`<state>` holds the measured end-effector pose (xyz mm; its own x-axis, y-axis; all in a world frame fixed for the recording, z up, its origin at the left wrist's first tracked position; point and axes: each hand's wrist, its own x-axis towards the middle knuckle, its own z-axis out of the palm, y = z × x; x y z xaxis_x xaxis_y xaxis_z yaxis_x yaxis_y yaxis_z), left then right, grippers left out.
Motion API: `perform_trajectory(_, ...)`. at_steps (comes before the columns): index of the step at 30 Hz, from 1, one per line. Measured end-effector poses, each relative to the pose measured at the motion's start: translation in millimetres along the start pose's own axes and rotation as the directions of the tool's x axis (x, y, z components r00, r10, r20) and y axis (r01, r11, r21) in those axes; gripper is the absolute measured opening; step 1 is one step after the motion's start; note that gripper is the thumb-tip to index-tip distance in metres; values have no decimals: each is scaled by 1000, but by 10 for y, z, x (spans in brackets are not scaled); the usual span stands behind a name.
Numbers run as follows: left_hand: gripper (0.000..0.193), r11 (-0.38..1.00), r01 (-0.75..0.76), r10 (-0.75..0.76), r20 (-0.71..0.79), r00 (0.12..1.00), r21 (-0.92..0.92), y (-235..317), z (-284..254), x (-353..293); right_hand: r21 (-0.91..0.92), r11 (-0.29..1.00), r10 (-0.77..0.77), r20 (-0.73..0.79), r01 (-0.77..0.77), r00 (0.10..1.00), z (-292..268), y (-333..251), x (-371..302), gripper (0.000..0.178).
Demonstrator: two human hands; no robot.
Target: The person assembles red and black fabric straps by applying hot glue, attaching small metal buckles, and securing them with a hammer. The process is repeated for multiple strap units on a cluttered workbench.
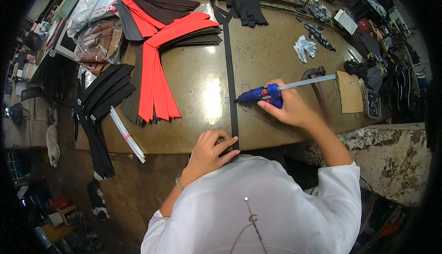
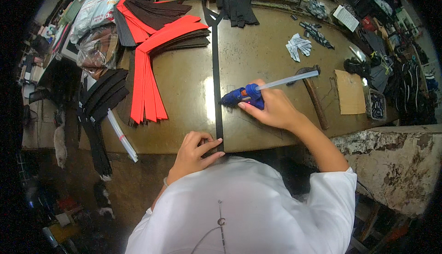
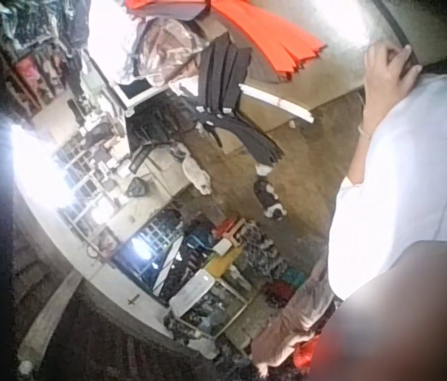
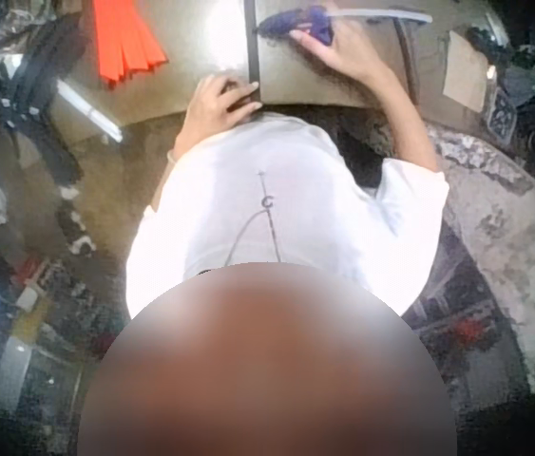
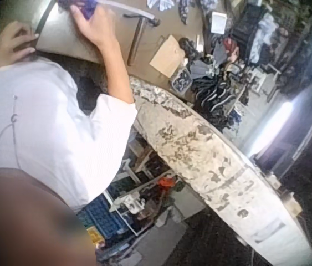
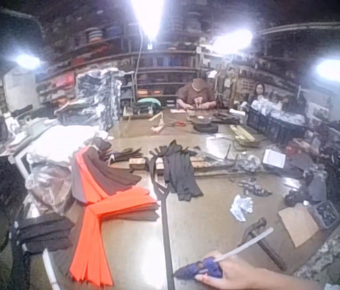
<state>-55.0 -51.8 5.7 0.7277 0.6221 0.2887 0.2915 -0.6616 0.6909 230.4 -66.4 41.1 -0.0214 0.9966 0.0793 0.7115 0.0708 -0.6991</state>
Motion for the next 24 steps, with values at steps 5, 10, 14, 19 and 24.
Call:
perform_trajectory(5,37,1000,9,-9,9,1000,-13,18,-7,9,-40,999,14,26,-13,1000,-24,153,141,52)
perform_trajectory(10,37,1000,17,-17,16,1000,-4,43,-27,1,-72,997,-41,3,41,999,-120,182,438,51)
perform_trajectory(14,38,1000,21,-21,28,999,-8,57,-40,21,-399,844,-339,122,358,933,-147,-29,418,50)
perform_trajectory(19,42,975,102,-98,31,995,-196,85,-216,77,-323,946,-154,-553,-40,819,-420,100,-180,29)
perform_trajectory(24,23,971,223,-165,-426,890,89,-523,-1036,501,138,833,336,-895,-537,292,-1109,1302,-892,56)
